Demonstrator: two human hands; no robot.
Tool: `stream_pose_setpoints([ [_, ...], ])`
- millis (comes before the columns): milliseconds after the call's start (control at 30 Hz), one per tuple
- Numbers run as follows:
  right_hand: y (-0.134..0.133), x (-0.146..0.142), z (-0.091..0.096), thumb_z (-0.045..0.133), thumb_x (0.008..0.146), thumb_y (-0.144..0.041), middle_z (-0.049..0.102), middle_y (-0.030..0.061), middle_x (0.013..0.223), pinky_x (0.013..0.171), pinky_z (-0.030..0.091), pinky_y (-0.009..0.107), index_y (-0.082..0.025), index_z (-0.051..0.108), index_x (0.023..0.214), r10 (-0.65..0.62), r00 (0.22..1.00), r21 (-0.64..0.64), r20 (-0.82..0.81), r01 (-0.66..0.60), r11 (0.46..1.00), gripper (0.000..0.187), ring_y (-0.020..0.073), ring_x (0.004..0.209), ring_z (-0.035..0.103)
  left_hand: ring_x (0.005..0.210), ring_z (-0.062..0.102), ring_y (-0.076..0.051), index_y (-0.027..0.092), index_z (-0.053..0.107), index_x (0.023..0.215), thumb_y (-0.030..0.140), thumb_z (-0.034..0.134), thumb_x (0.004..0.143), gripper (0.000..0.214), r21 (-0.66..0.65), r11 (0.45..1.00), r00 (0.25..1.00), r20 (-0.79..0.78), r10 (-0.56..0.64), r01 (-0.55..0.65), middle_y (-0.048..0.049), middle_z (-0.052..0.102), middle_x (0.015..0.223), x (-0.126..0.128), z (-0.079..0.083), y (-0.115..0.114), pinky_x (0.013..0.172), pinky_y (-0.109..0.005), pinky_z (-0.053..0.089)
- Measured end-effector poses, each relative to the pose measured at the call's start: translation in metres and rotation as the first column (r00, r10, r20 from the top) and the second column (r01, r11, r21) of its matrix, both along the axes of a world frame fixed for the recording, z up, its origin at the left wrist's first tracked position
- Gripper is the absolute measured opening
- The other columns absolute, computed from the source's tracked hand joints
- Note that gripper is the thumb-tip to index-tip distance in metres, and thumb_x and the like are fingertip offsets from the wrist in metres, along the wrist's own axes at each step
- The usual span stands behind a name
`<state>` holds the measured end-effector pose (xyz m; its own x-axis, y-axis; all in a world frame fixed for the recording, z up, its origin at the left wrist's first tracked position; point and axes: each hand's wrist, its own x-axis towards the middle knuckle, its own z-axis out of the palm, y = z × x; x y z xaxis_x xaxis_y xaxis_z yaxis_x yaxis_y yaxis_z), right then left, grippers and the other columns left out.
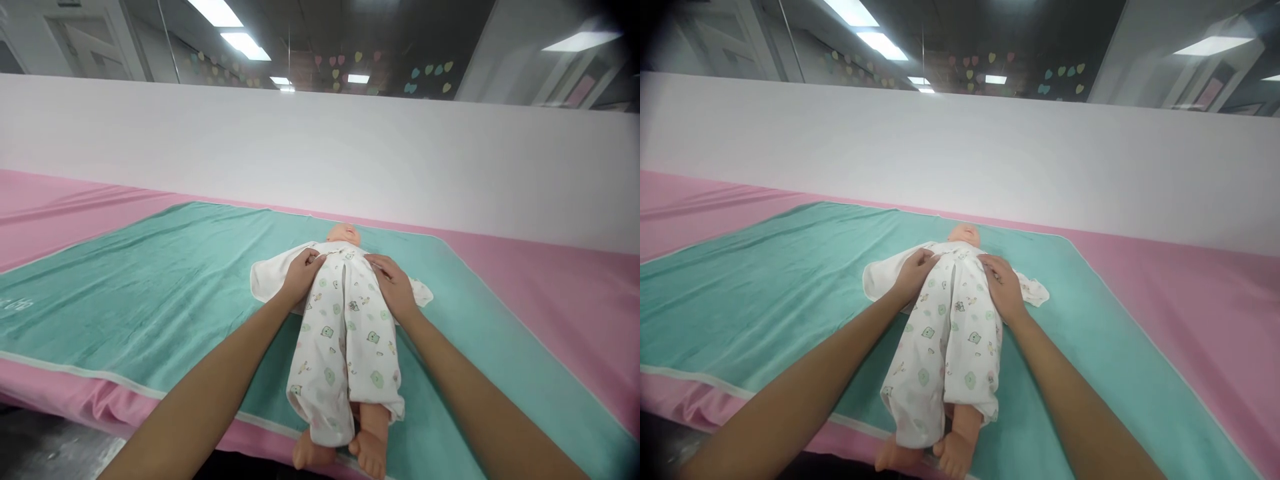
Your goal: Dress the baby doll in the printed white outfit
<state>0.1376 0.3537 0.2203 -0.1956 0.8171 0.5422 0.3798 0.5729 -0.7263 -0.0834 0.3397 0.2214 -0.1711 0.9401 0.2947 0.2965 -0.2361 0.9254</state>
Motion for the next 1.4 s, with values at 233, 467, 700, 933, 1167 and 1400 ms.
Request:
stream_pose_setpoints([
  [233, -0.012, -0.010, 0.012, 0.039, 0.092, -0.049, 0.041, -0.0061, 0.141, 0.113, 0.023, 0.041, -0.037, 0.049, 0.130, 0.167, 0.981, -0.170, 0.101, -0.149, 0.974, 0.041, 0.0206, 0.133, 0.032, 0.061, 0.042, -0.012, 0.019, 0.042, 0.066, 0.041, 0.046, 0.082, 0.027, -0.110, 0.987, 0.983, 0.124, 0.134, -0.120, 0.0027, 0.045, 0.063, -0.001, -0.008, 0.016, 0.059, -0.025, 0.036],
  [467, -0.009, -0.005, 0.001, 0.038, 0.093, -0.048, 0.038, -0.0057, 0.143, 0.115, 0.020, 0.040, -0.035, 0.046, 0.132, 0.175, 0.982, -0.175, 0.076, -0.160, 0.972, 0.042, 0.0186, 0.135, 0.030, 0.076, 0.047, -0.018, 0.020, 0.054, 0.077, 0.025, 0.052, 0.078, 0.005, 0.026, 0.981, 0.974, -0.121, 0.192, -0.190, -0.0025, 0.055, 0.082, -0.005, -0.004, 0.010, 0.069, -0.028, 0.034],
  [700, -0.058, -0.003, 0.017, 0.048, 0.089, -0.030, 0.059, 0.0074, 0.105, 0.089, 0.041, 0.039, -0.023, 0.057, 0.092, 0.048, 0.966, 0.287, 0.252, -0.123, 0.950, 0.012, 0.0218, 0.103, 0.052, 0.059, 0.043, -0.015, 0.024, 0.050, 0.079, 0.034, 0.051, 0.082, 0.011, -0.046, 0.997, 0.958, -0.282, 0.044, -0.059, 0.0028, 0.046, 0.062, -0.003, 0.018, -0.092, 0.056, -0.026, 0.033],
  [933, -0.160, 0.017, 0.020, 0.054, 0.085, -0.030, 0.050, -0.0006, 0.059, 0.053, 0.033, 0.031, -0.021, 0.042, 0.066, 0.293, 0.770, 0.240, 0.567, -0.494, 0.836, 0.025, 0.0145, 0.056, 0.046, 0.061, 0.052, -0.015, 0.029, 0.056, 0.076, 0.028, 0.055, 0.083, 0.007, -0.036, 0.996, 0.913, -0.399, -0.085, 0.077, 0.0005, 0.056, 0.068, 0.003, -0.001, -0.246, 0.055, -0.027, 0.045],
  [1167, -0.218, 0.032, -0.043, 0.047, 0.089, -0.035, 0.062, 0.0044, 0.101, 0.060, 0.051, 0.025, -0.026, 0.053, 0.106, -0.123, 0.929, 0.078, 0.348, 0.102, 0.992, 0.020, 0.0162, 0.082, 0.063, 0.105, 0.055, -0.021, 0.029, 0.052, 0.113, 0.023, 0.057, 0.081, 0.032, 0.097, 0.990, 0.882, -0.451, 0.135, -0.102, -0.0074, 0.052, 0.116, 0.039, -0.030, -0.250, 0.085, -0.035, 0.050],
  [1400, -0.219, 0.009, -0.047, 0.044, 0.087, -0.035, 0.059, 0.0044, 0.114, 0.066, 0.051, 0.033, -0.026, 0.052, 0.112, -0.373, 0.816, -0.010, 0.443, 0.420, 0.907, 0.028, 0.0231, 0.096, 0.060, 0.094, 0.056, -0.014, 0.022, 0.057, 0.096, 0.015, 0.047, 0.088, 0.015, 0.185, 0.965, 0.934, -0.273, 0.230, -0.183, -0.0041, 0.052, 0.102, 0.053, -0.033, -0.244, 0.077, -0.027, 0.051],
])
